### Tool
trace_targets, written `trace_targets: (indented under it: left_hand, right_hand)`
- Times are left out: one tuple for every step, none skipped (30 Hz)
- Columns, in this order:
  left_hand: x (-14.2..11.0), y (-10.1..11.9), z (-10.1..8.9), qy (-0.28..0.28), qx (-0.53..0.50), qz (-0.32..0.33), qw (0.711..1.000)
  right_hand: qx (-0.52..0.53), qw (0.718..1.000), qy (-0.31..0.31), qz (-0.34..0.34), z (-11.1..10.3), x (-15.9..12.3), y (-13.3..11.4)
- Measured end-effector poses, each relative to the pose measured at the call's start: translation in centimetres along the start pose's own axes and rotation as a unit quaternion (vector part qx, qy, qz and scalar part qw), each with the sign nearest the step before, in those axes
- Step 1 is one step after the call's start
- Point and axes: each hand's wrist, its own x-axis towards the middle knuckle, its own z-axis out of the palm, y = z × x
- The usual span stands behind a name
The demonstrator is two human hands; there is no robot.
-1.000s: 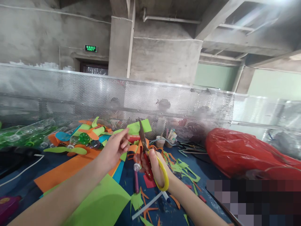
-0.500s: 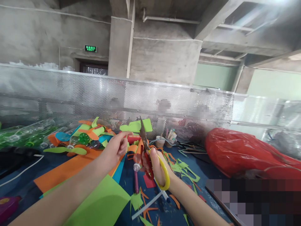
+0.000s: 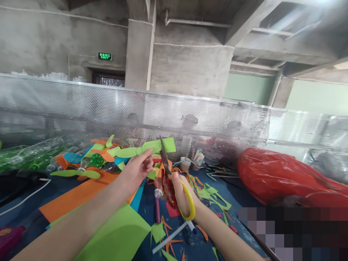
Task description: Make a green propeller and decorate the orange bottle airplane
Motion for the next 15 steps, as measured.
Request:
trace_targets:
  left_hand:
    - [0.0,-0.1,0.0,0.002,0.0,0.005,1.0]
    - [-0.1,-0.2,0.1,0.003,0.0,0.012,1.0]
    - [-0.1,-0.3,0.1,0.006,0.001,0.02,1.0]
    - [-0.1,-0.4,0.1,0.01,0.0,0.029,1.0]
    - [-0.1,-0.5,0.1,0.015,-0.001,0.038,0.999]
    - [-0.1,-0.5,0.1,0.021,-0.003,0.046,0.999]
    - [-0.2,-0.6,0.1,0.027,-0.005,0.052,0.998]
    - [-0.2,-0.6,0.2,0.033,-0.006,0.054,0.998]
    - [-0.3,-0.6,0.2,0.039,-0.007,0.054,0.998]
    - [-0.3,-0.5,0.3,0.044,-0.008,0.052,0.998]
    - [-0.4,-0.5,0.5,0.048,-0.008,0.049,0.998]
    - [-0.5,-0.5,0.6,0.053,-0.008,0.046,0.998]
    - [-0.6,-0.4,0.7,0.056,-0.009,0.043,0.997]
    - [-0.7,-0.4,0.8,0.06,-0.01,0.041,0.997]
    - [-0.8,-0.4,0.9,0.064,-0.011,0.039,0.997]
  right_hand:
    - [0.009,1.0,0.001,0.006,0.1,0.0,0.0]
    - [0.014,1.0,-0.001,0.01,0.2,-0.1,0.0]
    - [0.018,1.0,-0.004,0.013,0.3,-0.1,0.0]
    - [0.022,1.0,-0.009,0.014,0.4,-0.1,-0.1]
    - [0.022,1.0,-0.017,0.013,0.4,-0.2,-0.1]
    - [0.02,1.0,-0.024,0.007,0.5,-0.2,-0.2]
    - [0.013,0.999,-0.029,-0.002,0.5,-0.2,-0.3]
    - [0.0,0.999,-0.031,-0.015,0.5,-0.3,-0.4]
    - [-0.018,0.999,-0.031,-0.03,0.6,-0.3,-0.5]
    - [-0.039,0.998,-0.029,-0.046,0.6,-0.4,-0.6]
    - [-0.06,0.996,-0.024,-0.062,0.6,-0.5,-0.7]
    - [-0.08,0.994,-0.021,-0.077,0.6,-0.5,-0.8]
    - [-0.1,0.991,-0.018,-0.089,0.6,-0.6,-0.9]
    - [-0.116,0.988,-0.013,-0.098,0.7,-0.7,-1.1]
    - [-0.128,0.986,-0.01,-0.106,0.7,-0.8,-1.2]
